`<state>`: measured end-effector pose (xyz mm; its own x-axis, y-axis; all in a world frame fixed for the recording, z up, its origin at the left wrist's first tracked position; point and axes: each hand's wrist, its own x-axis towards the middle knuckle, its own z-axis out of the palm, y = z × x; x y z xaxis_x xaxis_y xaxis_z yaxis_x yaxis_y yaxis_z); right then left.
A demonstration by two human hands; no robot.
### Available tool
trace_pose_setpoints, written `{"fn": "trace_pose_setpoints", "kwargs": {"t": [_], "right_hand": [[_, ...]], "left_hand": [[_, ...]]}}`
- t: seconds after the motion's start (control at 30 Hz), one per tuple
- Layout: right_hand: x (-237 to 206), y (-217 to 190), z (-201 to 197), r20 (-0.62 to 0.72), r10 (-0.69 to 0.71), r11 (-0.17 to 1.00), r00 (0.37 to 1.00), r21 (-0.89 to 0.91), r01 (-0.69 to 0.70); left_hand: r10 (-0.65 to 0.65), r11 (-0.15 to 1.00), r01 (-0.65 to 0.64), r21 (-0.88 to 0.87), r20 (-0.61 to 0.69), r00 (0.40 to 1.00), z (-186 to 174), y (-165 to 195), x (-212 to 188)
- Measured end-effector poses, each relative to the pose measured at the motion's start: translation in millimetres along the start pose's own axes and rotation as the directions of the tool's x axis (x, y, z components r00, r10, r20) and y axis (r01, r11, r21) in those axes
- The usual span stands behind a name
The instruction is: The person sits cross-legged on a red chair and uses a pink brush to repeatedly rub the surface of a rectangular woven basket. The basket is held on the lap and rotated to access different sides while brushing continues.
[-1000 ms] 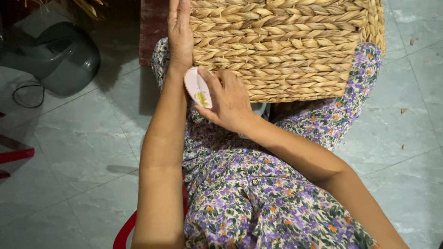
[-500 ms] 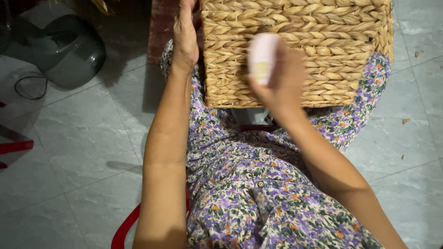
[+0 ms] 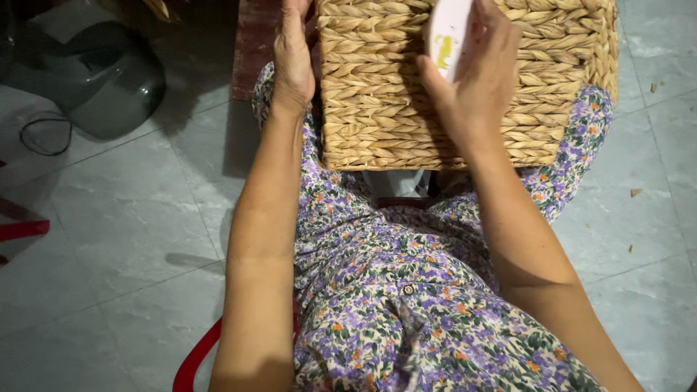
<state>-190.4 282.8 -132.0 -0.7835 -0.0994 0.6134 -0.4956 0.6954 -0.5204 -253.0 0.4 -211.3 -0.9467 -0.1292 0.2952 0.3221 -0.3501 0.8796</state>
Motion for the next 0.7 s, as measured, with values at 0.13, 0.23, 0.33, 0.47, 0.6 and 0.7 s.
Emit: {"fn": "trace_pose_setpoints", "kwargs": {"t": [0.13,0.23,0.33,0.47,0.6,0.7], "right_hand": [[4.7,-39.7,33.9,0.037,-0.062,0.996,0.997,0.062,0.060],[10.7,-65.4,62.6,0.068,-0.109,0.989,0.992,0.106,0.102],[20.9,-55.4,64.5,0.151,-0.095,0.995,0.984,0.043,0.090],[22.7,3.5,30.0,0.058,-0.003,0.992,0.998,0.129,-0.004],[6.9,82.1,-22.0,0.003,0.191,0.945,0.982,0.271,-0.184],[-12.3,119.3,-45.8,-0.114,0.186,0.938,0.976,0.318,-0.141]], "left_hand": [[0.015,0.999,-0.012,-0.051,0.066,0.998,10.4,8.8,-2.2],[-0.035,0.999,0.036,-0.034,0.015,0.999,15.6,17.0,-3.2],[-0.060,0.991,0.064,-0.116,0.035,0.998,15.3,19.0,-1.4],[0.012,0.999,-0.010,-0.046,0.051,0.999,8.2,11.7,1.8],[0.014,0.999,-0.014,-0.031,0.012,1.000,4.6,3.2,1.5],[-0.028,1.000,0.028,-0.011,-0.027,0.999,6.0,2.0,-1.0]]}}
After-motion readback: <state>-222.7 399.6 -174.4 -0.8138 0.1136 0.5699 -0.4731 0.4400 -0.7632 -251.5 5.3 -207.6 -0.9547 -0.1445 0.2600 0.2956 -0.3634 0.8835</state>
